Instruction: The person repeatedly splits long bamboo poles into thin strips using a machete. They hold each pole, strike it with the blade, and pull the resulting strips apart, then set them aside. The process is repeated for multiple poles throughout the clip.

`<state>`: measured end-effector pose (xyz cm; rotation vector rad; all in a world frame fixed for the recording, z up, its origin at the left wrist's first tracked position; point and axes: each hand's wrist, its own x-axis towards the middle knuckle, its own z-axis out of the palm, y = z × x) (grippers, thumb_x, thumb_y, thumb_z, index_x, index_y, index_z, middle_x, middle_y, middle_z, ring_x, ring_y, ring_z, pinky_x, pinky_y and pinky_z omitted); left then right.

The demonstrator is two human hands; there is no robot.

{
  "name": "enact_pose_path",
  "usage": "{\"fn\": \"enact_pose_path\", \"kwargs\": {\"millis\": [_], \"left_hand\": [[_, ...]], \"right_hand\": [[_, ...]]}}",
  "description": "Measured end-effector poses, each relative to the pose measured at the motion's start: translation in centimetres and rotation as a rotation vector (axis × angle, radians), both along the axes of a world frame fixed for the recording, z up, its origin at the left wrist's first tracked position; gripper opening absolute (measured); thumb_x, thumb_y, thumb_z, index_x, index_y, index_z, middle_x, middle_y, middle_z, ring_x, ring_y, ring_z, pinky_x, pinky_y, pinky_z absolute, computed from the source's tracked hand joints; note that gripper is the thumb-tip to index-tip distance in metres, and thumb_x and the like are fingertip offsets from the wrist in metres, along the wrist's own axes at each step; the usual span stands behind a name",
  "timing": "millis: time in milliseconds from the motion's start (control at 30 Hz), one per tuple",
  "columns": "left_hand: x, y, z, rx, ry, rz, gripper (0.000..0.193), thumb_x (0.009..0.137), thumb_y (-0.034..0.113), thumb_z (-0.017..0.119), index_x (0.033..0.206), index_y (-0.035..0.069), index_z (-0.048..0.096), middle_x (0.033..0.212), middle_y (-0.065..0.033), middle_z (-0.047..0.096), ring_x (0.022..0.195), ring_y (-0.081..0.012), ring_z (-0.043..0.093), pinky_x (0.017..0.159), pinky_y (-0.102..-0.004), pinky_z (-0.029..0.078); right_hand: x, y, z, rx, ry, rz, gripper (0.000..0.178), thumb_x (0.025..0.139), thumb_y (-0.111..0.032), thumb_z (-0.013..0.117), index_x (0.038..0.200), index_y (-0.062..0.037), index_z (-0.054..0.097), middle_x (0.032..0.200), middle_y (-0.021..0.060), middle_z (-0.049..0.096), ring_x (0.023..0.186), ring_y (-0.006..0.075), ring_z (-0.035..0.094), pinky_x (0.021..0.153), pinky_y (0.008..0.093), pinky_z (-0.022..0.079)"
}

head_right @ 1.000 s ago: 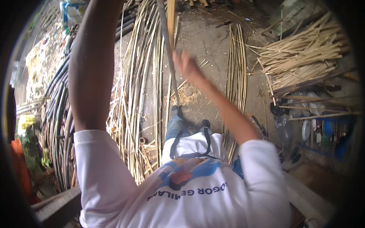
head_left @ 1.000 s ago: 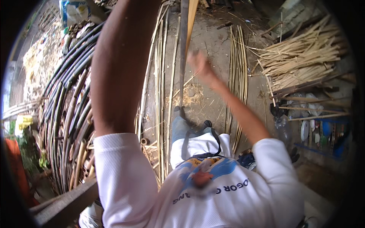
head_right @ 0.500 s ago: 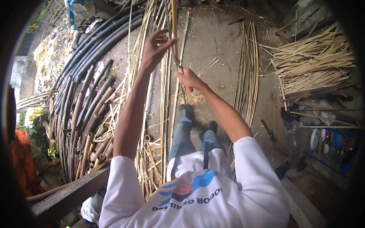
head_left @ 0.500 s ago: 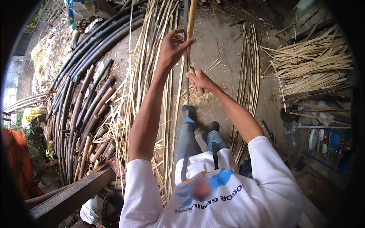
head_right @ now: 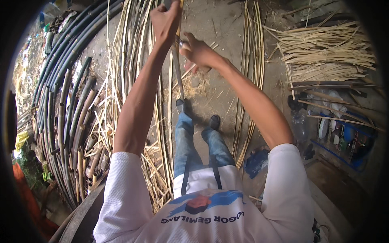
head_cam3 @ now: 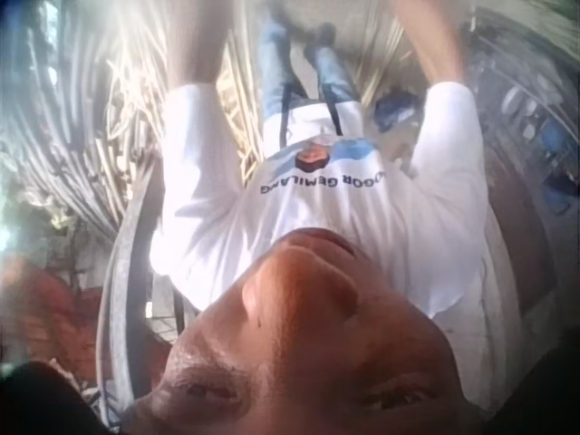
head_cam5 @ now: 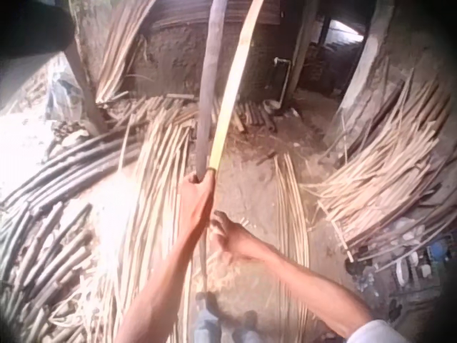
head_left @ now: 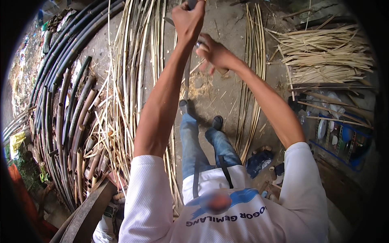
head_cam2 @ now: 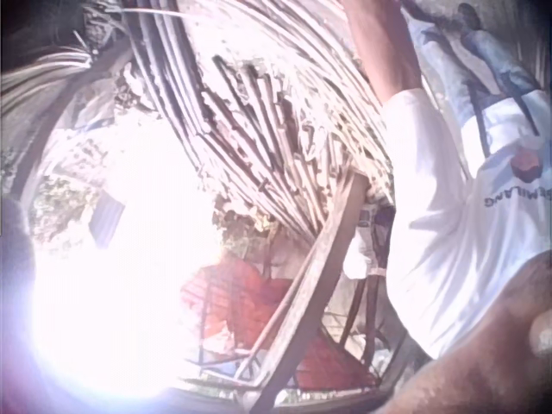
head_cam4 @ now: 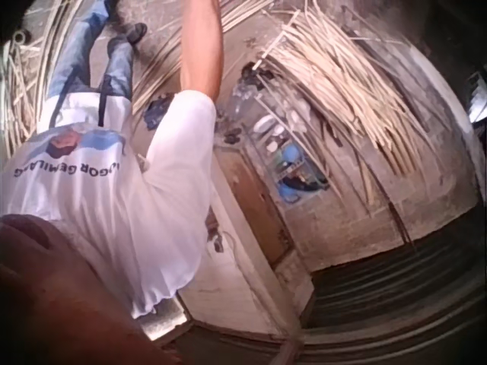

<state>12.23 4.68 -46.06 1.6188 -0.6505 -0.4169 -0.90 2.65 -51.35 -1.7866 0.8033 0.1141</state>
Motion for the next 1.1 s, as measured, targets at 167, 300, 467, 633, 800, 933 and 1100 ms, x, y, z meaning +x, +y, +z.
{"fn": "enact_pose_path", "kwargs": {"millis": [167, 300, 467, 633, 800, 933, 1100], "left_hand": [[1.2, -1.6, -2.5, -0.164, 0.046, 0.132, 0.035, 0.087, 0.025, 0.060, 0.063, -0.001, 0.059, 0.053, 0.0011, 0.047, 0.050, -0.0080, 0.040, 0.047, -0.0303, 0.029], [1.6, -2.1, -4.0, -0.353, 0.226, 0.011, 0.029, 0.089, 0.018, 0.059, 0.062, 0.007, 0.053, 0.053, 0.0032, 0.044, 0.046, -0.0064, 0.037, 0.045, -0.0263, 0.026], [4.1, 0.5, -5.3, -0.777, 0.759, -0.304, 0.032, 0.095, 0.018, 0.055, 0.065, 0.009, 0.051, 0.056, 0.0030, 0.043, 0.046, -0.0065, 0.032, 0.044, -0.0242, 0.025], [4.7, 2.0, -6.6, -0.689, 0.325, -0.175, 0.034, 0.087, 0.018, 0.053, 0.056, 0.012, 0.040, 0.050, 0.0036, 0.027, 0.046, -0.0079, 0.023, 0.044, -0.0254, 0.021], [7.3, 6.5, -8.7, -0.721, 0.265, -0.209, 0.039, 0.082, 0.020, 0.049, 0.048, 0.019, 0.031, 0.046, 0.0049, 0.029, 0.044, -0.0084, 0.026, 0.043, -0.0259, 0.024], [8.6, 9.4, -9.3, -0.800, 0.404, -0.315, 0.039, 0.078, 0.019, 0.047, 0.045, 0.023, 0.026, 0.044, 0.0050, 0.027, 0.043, -0.0083, 0.027, 0.044, -0.0255, 0.026], [9.8, 10.9, -10.4, -0.760, 0.280, -0.291, 0.035, 0.077, 0.022, 0.051, 0.047, 0.020, 0.033, 0.044, 0.0054, 0.033, 0.038, -0.0077, 0.031, 0.048, -0.0262, 0.029]], "right_hand": [[2.8, -1.5, -3.5, 0.110, -0.279, -0.181, 0.046, 0.090, -0.013, 0.056, 0.131, 0.0008, 0.040, 0.116, 0.0177, 0.059, 0.072, 0.0201, 0.070, 0.048, 0.0318, 0.057], [1.7, -3.7, -5.7, 0.008, -0.357, -0.188, 0.038, 0.094, -0.020, 0.059, 0.125, -0.0009, 0.048, 0.094, 0.0106, 0.061, 0.061, 0.0143, 0.063, 0.046, 0.0280, 0.050], [0.4, -9.5, -7.5, 0.045, -0.488, -0.266, 0.046, 0.093, -0.016, 0.057, 0.133, 0.0034, 0.048, 0.078, 0.0022, 0.059, 0.056, 0.0089, 0.059, 0.048, 0.0256, 0.050], [-0.8, -9.2, -8.7, 0.053, -0.487, -0.258, 0.047, 0.092, -0.015, 0.061, 0.134, 0.0034, 0.048, 0.074, -0.0010, 0.056, 0.053, 0.0075, 0.057, 0.045, 0.0231, 0.047], [-4.8, -19.8, -15.2, 0.062, -0.322, -0.501, 0.048, 0.092, -0.016, 0.061, 0.136, -0.0016, 0.048, 0.080, 0.0028, 0.059, 0.053, 0.0103, 0.058, 0.043, 0.0234, 0.048], [-6.2, -19.9, -16.7, 0.081, -0.238, -0.369, 0.045, 0.098, -0.029, 0.056, 0.135, -0.0048, 0.046, 0.077, 0.0042, 0.059, 0.054, 0.0113, 0.059, 0.041, 0.0250, 0.048], [-4.4, -11.9, -21.4, 0.043, 0.067, -0.133, 0.034, 0.098, -0.030, 0.053, 0.115, -0.0014, 0.049, 0.076, 0.0064, 0.057, 0.057, 0.0133, 0.059, 0.046, 0.0269, 0.050]]}}
